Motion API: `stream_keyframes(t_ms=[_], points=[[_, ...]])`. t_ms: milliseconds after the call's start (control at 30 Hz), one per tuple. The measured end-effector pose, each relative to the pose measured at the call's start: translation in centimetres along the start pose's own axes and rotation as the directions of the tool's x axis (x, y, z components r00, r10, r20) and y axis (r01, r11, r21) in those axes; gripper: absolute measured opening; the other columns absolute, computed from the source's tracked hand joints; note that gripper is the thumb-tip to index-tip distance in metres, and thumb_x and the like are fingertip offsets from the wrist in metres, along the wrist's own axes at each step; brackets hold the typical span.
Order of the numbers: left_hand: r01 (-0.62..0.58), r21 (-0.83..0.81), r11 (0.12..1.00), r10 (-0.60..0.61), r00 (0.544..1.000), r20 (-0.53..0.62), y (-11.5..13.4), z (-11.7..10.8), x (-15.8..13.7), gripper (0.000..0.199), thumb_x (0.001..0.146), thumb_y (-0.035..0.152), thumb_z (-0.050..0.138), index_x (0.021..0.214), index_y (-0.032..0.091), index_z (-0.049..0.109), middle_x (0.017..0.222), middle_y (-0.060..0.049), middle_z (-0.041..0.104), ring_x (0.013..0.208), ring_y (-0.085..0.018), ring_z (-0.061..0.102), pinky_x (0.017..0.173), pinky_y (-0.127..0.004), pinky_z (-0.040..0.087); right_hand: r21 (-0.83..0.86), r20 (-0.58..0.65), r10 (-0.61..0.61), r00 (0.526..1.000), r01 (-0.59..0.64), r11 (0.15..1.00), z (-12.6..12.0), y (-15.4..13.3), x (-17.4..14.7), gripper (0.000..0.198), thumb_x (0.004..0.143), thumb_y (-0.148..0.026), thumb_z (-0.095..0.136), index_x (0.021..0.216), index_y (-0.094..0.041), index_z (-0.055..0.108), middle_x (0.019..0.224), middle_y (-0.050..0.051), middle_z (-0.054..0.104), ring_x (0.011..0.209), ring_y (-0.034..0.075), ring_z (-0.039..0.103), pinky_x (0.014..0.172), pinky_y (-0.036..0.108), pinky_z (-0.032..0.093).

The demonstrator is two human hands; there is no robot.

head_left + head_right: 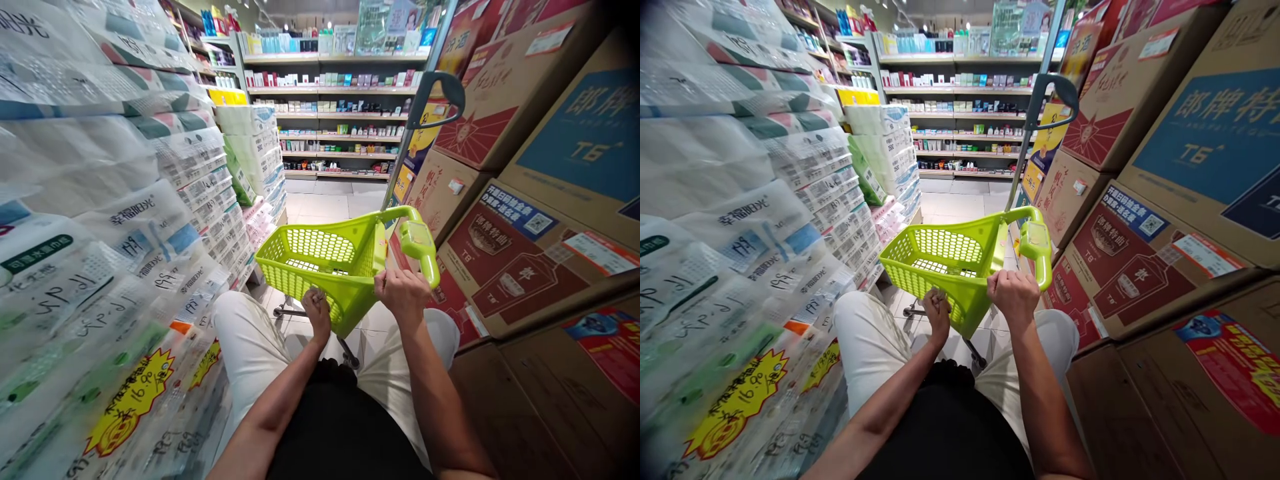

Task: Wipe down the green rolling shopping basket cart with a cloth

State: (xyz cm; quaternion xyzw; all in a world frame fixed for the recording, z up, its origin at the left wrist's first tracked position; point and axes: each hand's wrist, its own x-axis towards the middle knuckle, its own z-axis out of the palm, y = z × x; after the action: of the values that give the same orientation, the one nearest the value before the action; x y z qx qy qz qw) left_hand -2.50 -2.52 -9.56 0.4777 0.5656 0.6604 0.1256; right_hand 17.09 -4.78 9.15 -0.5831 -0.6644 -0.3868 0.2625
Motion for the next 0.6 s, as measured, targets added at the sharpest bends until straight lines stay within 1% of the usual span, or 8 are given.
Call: stream_keyframes(t_ms=[67,133,300,367,400,467,533,600], points=[[-0.114,0.038,0.993,0.112,0.992,0.052,0.4,0.4,-0.4,0.008,0.093,0.022,0.053,0.101,0.024,0.055,0.103,-0.008,0.056,0.101,-0.024,0.053,0.094,-0.042,0.046,-0.004,-0.004,0.008,1.000,-0.008,1.000,-0.1,0.1,-0.1,0.032,0.091,-0.023,0.053,0.060,-0.019,0.061,0.057,0.003,0.061,0.062,0.016,0.046,0.068,0.035,0.022],[-0.215,0.076,0.974,0.201,0.967,0.158,0.2,0.5,-1.1,0.007,0.091,0.022,0.056,0.097,0.023,0.058,0.100,-0.008,0.057,0.099,-0.025,0.053,0.093,-0.043,0.047,0.001,0.002,0.018,1.000,-0.018,1.000,-0.3,0.3,-0.3,0.032,0.092,-0.023,0.052,0.061,-0.018,0.061,0.057,0.004,0.061,0.062,0.016,0.046,0.068,0.035,0.022],[-0.301,0.100,0.948,0.250,0.904,0.347,-2.8,-0.8,-3.5,0.008,0.084,0.020,0.056,0.086,0.022,0.063,0.090,-0.008,0.056,0.090,-0.025,0.054,0.084,-0.041,0.051,0.023,0.003,0.032,0.999,-0.032,0.999,-0.5,0.7,-0.6,0.034,0.092,-0.022,0.052,0.060,-0.017,0.061,0.057,0.004,0.060,0.062,0.016,0.047,0.068,0.035,0.023],[-0.332,0.051,0.942,0.284,0.869,0.405,-3.6,-1.4,-3.2,0.010,0.084,0.022,0.056,0.082,0.022,0.066,0.091,-0.009,0.057,0.091,-0.025,0.056,0.084,-0.041,0.052,0.026,0.006,0.034,0.999,-0.035,0.999,-0.6,0.9,-0.6,0.033,0.092,-0.022,0.052,0.061,-0.017,0.061,0.058,0.004,0.060,0.062,0.016,0.046,0.068,0.035,0.022],[-0.333,0.035,0.942,0.290,0.864,0.411,-3.8,-1.5,-2.6,0.011,0.084,0.023,0.057,0.081,0.023,0.067,0.092,-0.009,0.057,0.092,-0.026,0.056,0.084,-0.041,0.052,0.023,0.011,0.035,0.999,-0.035,0.999,-0.6,1.0,-0.7,0.032,0.091,-0.022,0.052,0.061,-0.017,0.061,0.058,0.004,0.060,0.062,0.016,0.045,0.067,0.034,0.022],[-0.303,0.042,0.952,0.268,0.892,0.365,-3.6,-1.5,-0.9,0.011,0.086,0.025,0.057,0.084,0.023,0.067,0.095,-0.010,0.057,0.095,-0.027,0.056,0.088,-0.044,0.052,0.013,0.026,0.037,0.999,-0.038,0.999,-0.7,1.0,-0.7,0.031,0.090,-0.023,0.053,0.061,-0.018,0.061,0.058,0.004,0.059,0.062,0.016,0.044,0.067,0.035,0.021],[-0.198,0.104,0.975,0.174,0.964,0.202,-3.2,-1.3,0.9,0.010,0.089,0.025,0.055,0.090,0.022,0.064,0.100,-0.012,0.055,0.098,-0.029,0.053,0.094,-0.049,0.049,0.010,0.035,0.039,0.999,-0.040,0.999,-0.8,1.0,-0.8,0.029,0.088,-0.023,0.053,0.061,-0.018,0.061,0.058,0.004,0.059,0.062,0.016,0.044,0.067,0.035,0.021],[-0.045,0.148,0.988,0.043,0.999,0.015,-2.8,-1.1,2.1,0.012,0.088,0.024,0.056,0.099,0.022,0.061,0.109,-0.014,0.053,0.105,-0.030,0.051,0.100,-0.052,0.045,0.015,0.034,0.039,0.999,-0.040,0.999,-0.8,1.0,-0.8,0.028,0.087,-0.022,0.053,0.061,-0.018,0.061,0.058,0.004,0.059,0.063,0.016,0.043,0.067,0.035,0.021]])
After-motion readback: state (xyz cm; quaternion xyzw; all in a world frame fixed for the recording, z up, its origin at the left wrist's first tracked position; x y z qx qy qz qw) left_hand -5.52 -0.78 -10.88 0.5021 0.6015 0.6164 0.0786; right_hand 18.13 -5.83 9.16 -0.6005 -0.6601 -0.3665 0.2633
